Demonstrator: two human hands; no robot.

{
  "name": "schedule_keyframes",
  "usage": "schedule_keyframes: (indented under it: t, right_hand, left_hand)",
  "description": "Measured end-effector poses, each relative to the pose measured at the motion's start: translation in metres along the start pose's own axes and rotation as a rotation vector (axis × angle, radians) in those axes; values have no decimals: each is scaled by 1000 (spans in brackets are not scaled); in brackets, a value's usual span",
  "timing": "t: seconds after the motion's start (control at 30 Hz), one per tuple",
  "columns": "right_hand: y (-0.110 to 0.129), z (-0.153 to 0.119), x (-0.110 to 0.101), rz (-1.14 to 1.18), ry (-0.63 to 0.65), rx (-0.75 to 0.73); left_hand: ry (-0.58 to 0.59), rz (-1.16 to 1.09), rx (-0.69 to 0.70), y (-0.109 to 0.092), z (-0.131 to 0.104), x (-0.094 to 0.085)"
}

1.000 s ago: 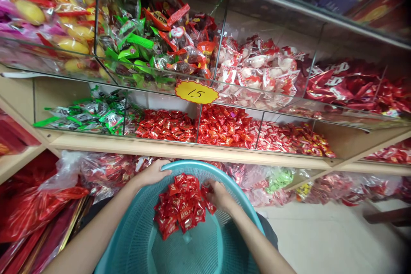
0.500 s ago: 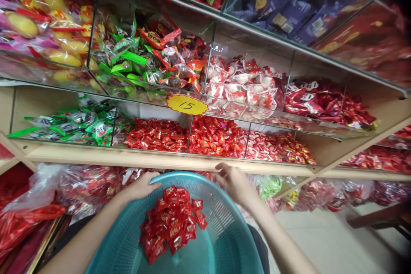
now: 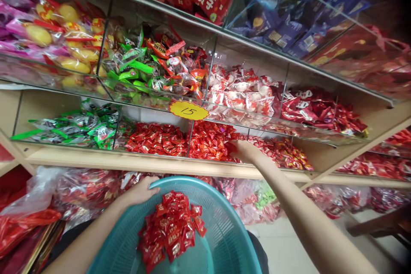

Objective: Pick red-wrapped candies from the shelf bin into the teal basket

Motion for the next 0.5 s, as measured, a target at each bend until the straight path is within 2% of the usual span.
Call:
schedule_keyframes:
  t: [0.27,0.5]
  right_hand:
    - [-6,3,-5,2,-87,18]
    - [-14,-2,-18,59,-235,-72]
  left_hand:
    - [7,-12,-4,4,2,3]
    - [-5,0,6,2,0,3]
Point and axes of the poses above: each hand's wrist, its own z-axis towards the middle knuckle, its own x-axis out of the palm, y = z × x, the point moved 8 cm from there along z, towards the middle knuckle, and after that the axes turned 9 degrees about z, right-handed, at the moved point
